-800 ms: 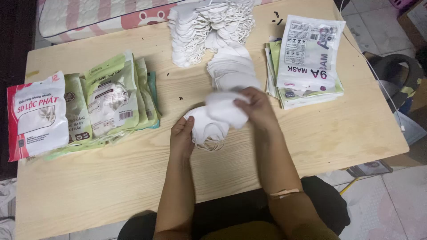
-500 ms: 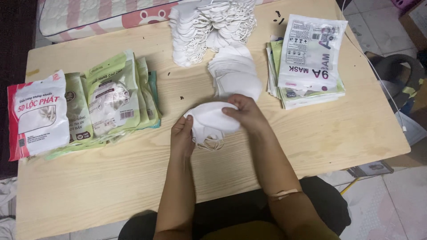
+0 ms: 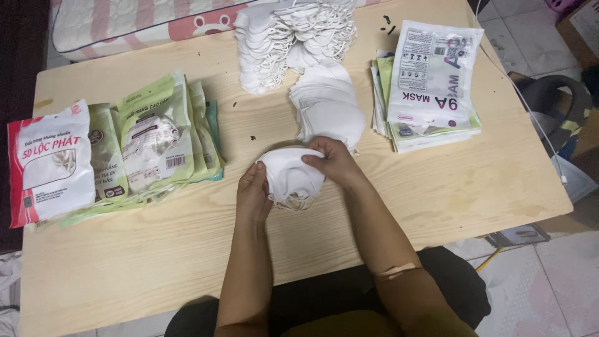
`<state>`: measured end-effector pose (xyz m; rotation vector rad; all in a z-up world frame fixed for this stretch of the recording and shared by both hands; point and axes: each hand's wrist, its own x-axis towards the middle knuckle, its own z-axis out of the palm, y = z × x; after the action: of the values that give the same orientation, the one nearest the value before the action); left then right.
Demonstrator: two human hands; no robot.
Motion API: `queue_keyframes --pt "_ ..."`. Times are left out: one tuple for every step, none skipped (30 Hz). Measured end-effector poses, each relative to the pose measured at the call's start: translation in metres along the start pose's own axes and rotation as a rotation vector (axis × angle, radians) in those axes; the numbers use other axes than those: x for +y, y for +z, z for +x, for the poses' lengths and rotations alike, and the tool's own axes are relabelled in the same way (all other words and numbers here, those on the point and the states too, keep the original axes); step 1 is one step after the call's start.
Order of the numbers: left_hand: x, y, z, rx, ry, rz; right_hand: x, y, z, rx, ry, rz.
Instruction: Manually inserting individual face masks into plastic packaging bags on a table
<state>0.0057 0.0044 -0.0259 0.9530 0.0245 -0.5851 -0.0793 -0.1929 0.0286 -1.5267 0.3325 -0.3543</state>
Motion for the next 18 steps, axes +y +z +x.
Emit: queue_keyframes --pt "0.007 0.009 -0.005 -0.002 -0.003 0.0 0.008 0.0 0.002 0.003 0.001 -0.001" --pt "0.014 0.018 -0.009 -0.012 0.002 0.01 0.016 0.0 0.004 0.008 0.001 -0.025" --pt "0.02 0.028 -0.014 -0.028 0.001 0.021 0.024 -0.001 0.005 0.02 0.002 -0.05" --pt "0.023 0.03 -0.016 -0.034 -0.007 0.023 0.026 0.001 0.006 0.03 0.005 -0.05" --pt "0.024 0.034 -0.018 -0.01 0.009 0.053 0.027 0.001 0.005 0.036 -0.065 -0.132" --pt "0.024 0.038 -0.019 0.013 0.027 0.082 0.029 0.0 0.004 0.042 -0.134 -0.215" --pt "0.022 0.034 -0.018 -0.006 0.011 0.084 0.021 -0.001 0.004 0.067 -0.13 -0.222" --pt "0.019 0.031 -0.016 0.022 0.023 0.099 0.013 -0.003 0.003 0.16 -0.17 -0.281" --pt "0.015 0.027 -0.015 0.049 0.028 0.117 0.006 -0.005 0.0 0.259 -0.203 -0.34" --pt "0.014 0.025 -0.014 0.026 0.005 0.124 0.021 -0.017 0.011 0.289 -0.192 -0.347" --pt "0.013 0.022 -0.014 0.037 -0.003 0.106 0.036 -0.028 0.019 0.441 -0.355 -0.58" --pt "0.012 0.018 -0.013 0.048 -0.012 0.089 0.052 -0.04 0.026 0.584 -0.512 -0.822" --pt "0.012 0.018 -0.015 0.027 -0.035 0.098 0.041 -0.046 0.025 0.611 -0.493 -0.834" --pt "0.012 0.017 -0.015 0.018 -0.028 0.125 0.03 -0.052 0.025 0.582 -0.467 -0.914" --pt "0.011 0.016 -0.017 0.01 -0.021 0.15 0.019 -0.058 0.023 0.549 -0.437 -0.994" --pt "0.007 0.005 -0.009 -0.009 -0.045 0.157 0.031 -0.064 0.031 0.571 -0.415 -1.006" --pt "0.003 -0.006 -0.003 0.0 -0.042 0.154 0.046 -0.07 0.035 0.515 -0.378 -0.964" --pt "-0.002 -0.018 0.004 0.009 -0.039 0.152 0.061 -0.076 0.038 0.46 -0.343 -0.92"
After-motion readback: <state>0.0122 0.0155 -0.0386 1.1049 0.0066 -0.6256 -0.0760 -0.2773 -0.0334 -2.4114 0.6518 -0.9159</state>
